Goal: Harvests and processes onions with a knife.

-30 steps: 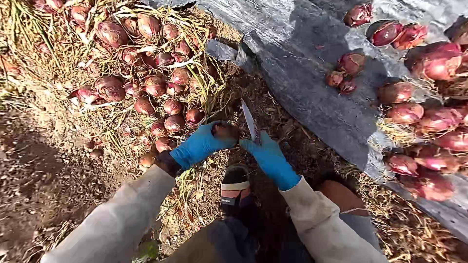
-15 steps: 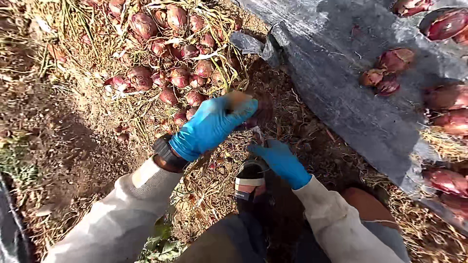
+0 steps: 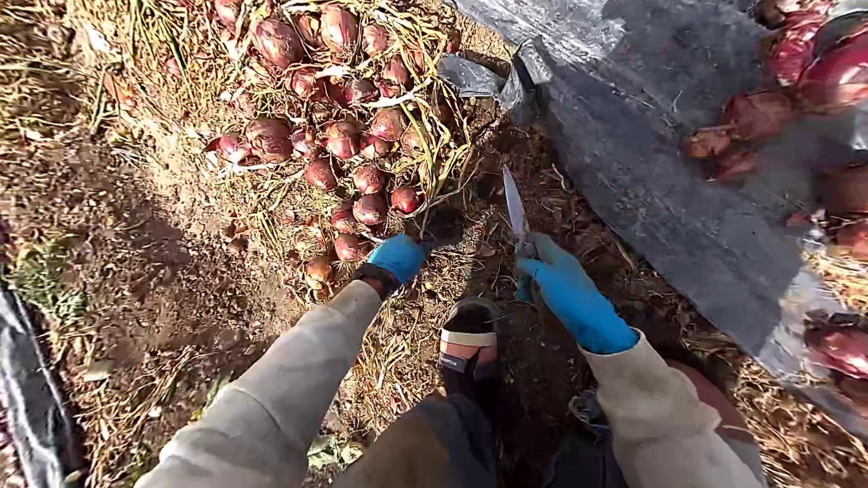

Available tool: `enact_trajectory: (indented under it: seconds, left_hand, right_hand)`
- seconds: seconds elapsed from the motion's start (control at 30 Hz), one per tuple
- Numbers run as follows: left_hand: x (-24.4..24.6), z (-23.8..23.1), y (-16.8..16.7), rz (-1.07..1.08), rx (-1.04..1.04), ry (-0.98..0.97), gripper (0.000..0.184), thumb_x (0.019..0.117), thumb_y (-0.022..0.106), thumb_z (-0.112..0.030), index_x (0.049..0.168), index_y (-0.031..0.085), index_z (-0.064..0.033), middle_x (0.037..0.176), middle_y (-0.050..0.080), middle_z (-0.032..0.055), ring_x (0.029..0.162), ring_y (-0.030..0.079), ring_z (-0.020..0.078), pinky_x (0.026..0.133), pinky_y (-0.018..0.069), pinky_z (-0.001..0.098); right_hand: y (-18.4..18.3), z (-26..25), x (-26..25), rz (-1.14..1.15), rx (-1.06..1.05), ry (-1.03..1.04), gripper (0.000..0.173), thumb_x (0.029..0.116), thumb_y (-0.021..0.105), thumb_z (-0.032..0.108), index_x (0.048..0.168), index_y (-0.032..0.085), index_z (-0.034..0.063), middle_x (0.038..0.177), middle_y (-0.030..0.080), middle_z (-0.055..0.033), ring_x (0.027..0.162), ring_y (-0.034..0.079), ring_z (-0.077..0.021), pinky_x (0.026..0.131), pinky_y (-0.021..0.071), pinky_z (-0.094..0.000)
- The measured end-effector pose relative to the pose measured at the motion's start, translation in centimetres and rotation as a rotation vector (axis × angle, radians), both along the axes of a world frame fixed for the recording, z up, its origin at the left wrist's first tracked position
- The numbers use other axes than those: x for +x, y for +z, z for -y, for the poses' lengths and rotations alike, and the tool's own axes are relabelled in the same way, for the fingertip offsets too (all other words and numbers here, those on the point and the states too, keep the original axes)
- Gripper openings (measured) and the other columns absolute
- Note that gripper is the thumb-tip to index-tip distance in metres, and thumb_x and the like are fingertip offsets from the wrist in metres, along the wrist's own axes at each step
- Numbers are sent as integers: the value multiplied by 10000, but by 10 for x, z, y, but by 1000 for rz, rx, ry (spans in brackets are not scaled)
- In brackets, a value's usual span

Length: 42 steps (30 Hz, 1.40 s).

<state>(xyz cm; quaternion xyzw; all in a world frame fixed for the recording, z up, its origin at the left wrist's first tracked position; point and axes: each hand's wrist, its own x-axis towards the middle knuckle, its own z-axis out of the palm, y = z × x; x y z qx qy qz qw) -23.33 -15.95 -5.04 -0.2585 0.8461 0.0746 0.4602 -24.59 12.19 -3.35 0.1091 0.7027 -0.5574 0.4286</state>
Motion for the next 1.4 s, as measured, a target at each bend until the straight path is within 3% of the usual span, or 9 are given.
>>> enact_trajectory:
  seconds: [0.17, 0.33, 0.5, 0.7, 0.8, 0.93, 1.1, 1.27, 1.4]
  left_hand:
    - [1, 14, -10, -19, 108, 168, 509, 1044, 545, -490, 1061, 704, -6, 1066, 699, 226, 1056, 669, 395, 919, 508, 655]
    - [-23, -16, 60, -377, 290, 599, 355, 1031, 602, -411, 1098, 660, -67, 884, 626, 79, 726, 582, 177, 629, 504, 391]
    - [-58, -40, 129, -511, 581, 199, 204, 1047, 596, -287, 1025, 713, -120, 808, 693, -4, 707, 649, 86, 656, 553, 305]
    - [-18, -51, 135, -448, 1109, 347, 106, 857, 710, -295, 874, 753, -200, 705, 676, -36, 590, 606, 33, 532, 507, 187]
    - [-10, -33, 129, -167, 1265, 515, 219, 867, 692, -353, 798, 722, -147, 703, 715, 60, 599, 688, 112, 552, 574, 256]
    - [-12, -29, 124, -149, 960, 376, 451, 811, 770, -598, 817, 708, -151, 596, 594, -14, 467, 529, 52, 442, 454, 204]
    - [-33, -16, 115, -494, 296, 87, 364, 865, 812, -501, 1035, 785, -180, 868, 757, 31, 812, 718, 187, 768, 586, 526]
    - [-10, -32, 131, -615, 660, 83, 212, 993, 688, -335, 1108, 768, -175, 822, 756, -43, 703, 708, 73, 655, 617, 286]
    - [8, -68, 97, -366, 653, -351, 98, 951, 713, -291, 933, 766, -211, 746, 697, -63, 656, 657, 85, 623, 582, 389]
  right_hand:
    - [-7, -14, -13, -48, 3, -58, 461, 1057, 541, 226, 1512, 484, 172, 966, 682, -90, 691, 659, -194, 619, 591, -390]
    - [-3, -22, -18, -31, -74, -247, 442, 1061, 527, 233, 1494, 510, 148, 891, 687, -64, 662, 644, -162, 596, 572, -332]
    - [2, -11, -17, -56, -151, -324, 387, 1090, 483, 305, 1431, 549, 134, 834, 639, -61, 611, 608, -164, 545, 556, -332]
    - [33, -10, 4, -197, -476, -249, 705, 941, 431, 765, 1230, 541, 132, 727, 591, 26, 553, 570, -87, 514, 532, -255]
    - [35, -10, 12, -204, -648, -212, 552, 1010, 392, 678, 984, 591, 164, 593, 521, 25, 450, 482, -74, 424, 446, -231]
    - [29, 5, 20, -85, -544, -180, 493, 1059, 369, 568, 851, 590, 180, 520, 407, 56, 388, 357, -45, 361, 331, -208]
    - [18, 9, 20, -136, -434, -35, 583, 1039, 359, 640, 798, 585, 160, 568, 453, 40, 433, 404, -77, 402, 379, -249]
    - [1, 6, 8, 144, -378, -16, 516, 982, 520, 621, 1092, 573, 120, 680, 508, -3, 484, 482, -115, 449, 472, -284]
    - [16, 24, 27, -106, -345, -208, 330, 901, 780, 287, 1144, 669, 93, 853, 693, -6, 660, 621, -73, 597, 554, -263]
